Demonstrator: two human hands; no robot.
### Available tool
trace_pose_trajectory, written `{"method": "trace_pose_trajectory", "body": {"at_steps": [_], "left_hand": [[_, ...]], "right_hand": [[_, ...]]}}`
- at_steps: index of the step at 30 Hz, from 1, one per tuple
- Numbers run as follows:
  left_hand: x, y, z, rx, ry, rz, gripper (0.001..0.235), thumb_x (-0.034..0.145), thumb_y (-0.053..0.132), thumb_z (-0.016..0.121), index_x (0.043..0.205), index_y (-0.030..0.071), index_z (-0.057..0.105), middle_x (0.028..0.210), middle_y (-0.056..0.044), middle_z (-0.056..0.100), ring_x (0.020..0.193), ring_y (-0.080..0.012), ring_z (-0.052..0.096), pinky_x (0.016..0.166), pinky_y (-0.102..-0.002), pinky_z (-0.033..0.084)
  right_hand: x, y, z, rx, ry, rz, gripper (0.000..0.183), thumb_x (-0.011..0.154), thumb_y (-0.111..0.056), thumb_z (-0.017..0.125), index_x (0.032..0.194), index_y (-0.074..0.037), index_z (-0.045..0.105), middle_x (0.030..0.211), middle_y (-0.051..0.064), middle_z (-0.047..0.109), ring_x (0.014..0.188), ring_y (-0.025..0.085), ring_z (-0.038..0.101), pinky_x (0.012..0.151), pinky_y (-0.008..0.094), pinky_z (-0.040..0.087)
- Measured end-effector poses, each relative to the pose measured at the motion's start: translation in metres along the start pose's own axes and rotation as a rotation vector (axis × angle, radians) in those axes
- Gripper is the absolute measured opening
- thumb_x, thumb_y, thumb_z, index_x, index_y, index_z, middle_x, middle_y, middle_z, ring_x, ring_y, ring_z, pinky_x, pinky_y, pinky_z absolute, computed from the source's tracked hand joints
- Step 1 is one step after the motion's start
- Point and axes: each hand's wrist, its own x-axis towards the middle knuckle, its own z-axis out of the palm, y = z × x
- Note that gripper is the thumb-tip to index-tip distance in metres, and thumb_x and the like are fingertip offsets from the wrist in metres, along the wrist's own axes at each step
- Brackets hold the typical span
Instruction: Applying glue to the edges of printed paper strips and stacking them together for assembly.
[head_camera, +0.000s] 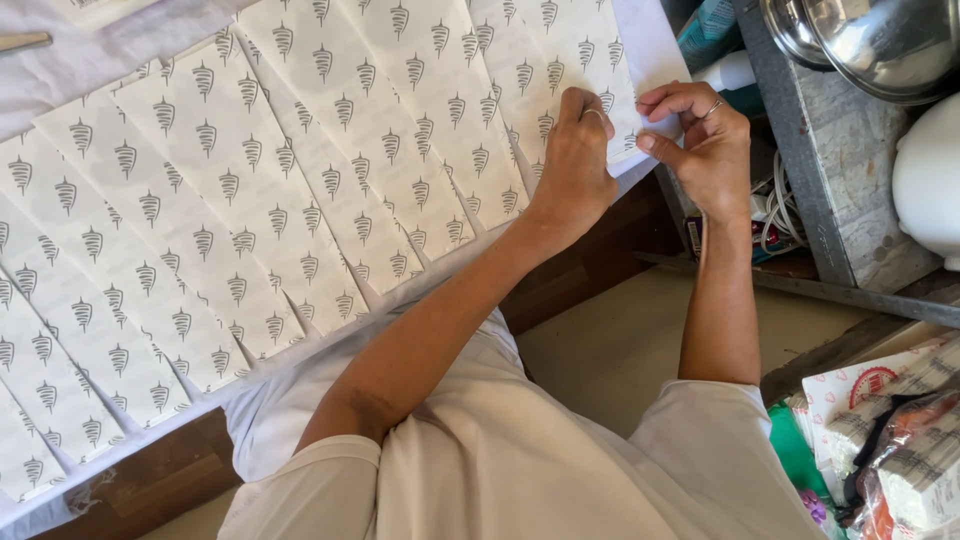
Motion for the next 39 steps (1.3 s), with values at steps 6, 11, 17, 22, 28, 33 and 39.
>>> {"method": "trace_pose_trajectory", "body": {"at_steps": [6,11,17,22,28,33,39], "left_hand": [[0.004,0.001,0.012,0.335,0.079,0.069,0.02,0.073,-0.003,0.081,0.082,-0.006,0.063,0.099,-0.014,0.049,0.077,-0.0312,0.057,0.068,-0.041,0.047],[-0.001,-0.007,0.007,0.3,0.01,0.104,0.029,0.062,-0.027,0.065,0.078,-0.005,0.057,0.106,-0.015,0.047,0.079,-0.0313,0.056,0.07,-0.04,0.05],[-0.005,0.0,0.004,0.315,-0.007,0.15,0.031,0.053,-0.024,0.07,0.074,-0.005,0.057,0.104,-0.016,0.045,0.074,-0.0305,0.054,0.065,-0.039,0.049],[-0.011,0.001,0.002,0.273,0.029,0.184,0.026,0.063,-0.026,0.064,0.08,-0.007,0.058,0.107,-0.017,0.045,0.085,-0.032,0.056,0.072,-0.041,0.053],[-0.02,0.007,-0.004,0.254,0.059,0.279,0.034,0.053,-0.032,0.063,0.078,-0.01,0.057,0.113,-0.023,0.047,0.092,-0.0368,0.059,0.088,-0.041,0.056],[-0.047,0.018,-0.055,0.117,-0.04,0.318,0.043,0.088,-0.014,0.069,0.126,-0.006,0.05,0.141,-0.025,0.043,0.135,-0.0423,0.049,0.115,-0.051,0.046],[-0.067,0.001,-0.079,0.488,-0.025,0.39,0.035,0.084,-0.001,0.081,0.115,-0.009,0.067,0.133,-0.026,0.052,0.131,-0.0372,0.059,0.113,-0.054,0.045]], "right_hand": [[-0.001,-0.004,0.002,-0.021,-0.01,-0.053,0.027,0.095,0.014,0.076,0.107,-0.003,0.059,0.124,0.018,0.064,0.119,0.025,0.063,0.108,0.034,0.053],[0.0,0.0,0.001,0.012,-0.019,-0.037,0.027,0.094,0.016,0.075,0.108,-0.002,0.06,0.124,0.018,0.064,0.12,0.026,0.064,0.112,0.035,0.054],[-0.001,-0.021,0.012,-0.138,-0.026,-0.097,0.025,0.096,0.014,0.07,0.113,0.004,0.056,0.124,0.022,0.06,0.121,0.032,0.061,0.112,0.039,0.052],[-0.005,-0.013,0.017,-0.266,0.049,-0.108,0.037,0.093,0.006,0.084,0.113,-0.002,0.054,0.122,0.017,0.06,0.117,0.028,0.059,0.102,0.037,0.052],[-0.006,-0.013,0.014,-0.194,0.047,-0.121,0.026,0.096,0.027,0.062,0.11,0.005,0.06,0.123,0.022,0.063,0.116,0.03,0.063,0.104,0.038,0.055],[-0.014,-0.03,0.022,-0.363,0.055,-0.371,0.017,0.1,0.015,0.073,0.114,0.005,0.069,0.128,0.025,0.063,0.124,0.04,0.061,0.109,0.05,0.053],[-0.015,-0.022,0.045,-0.196,-0.138,-0.368,0.021,0.09,0.005,0.08,0.11,0.004,0.074,0.132,0.026,0.066,0.125,0.045,0.063,0.115,0.058,0.042]]}}
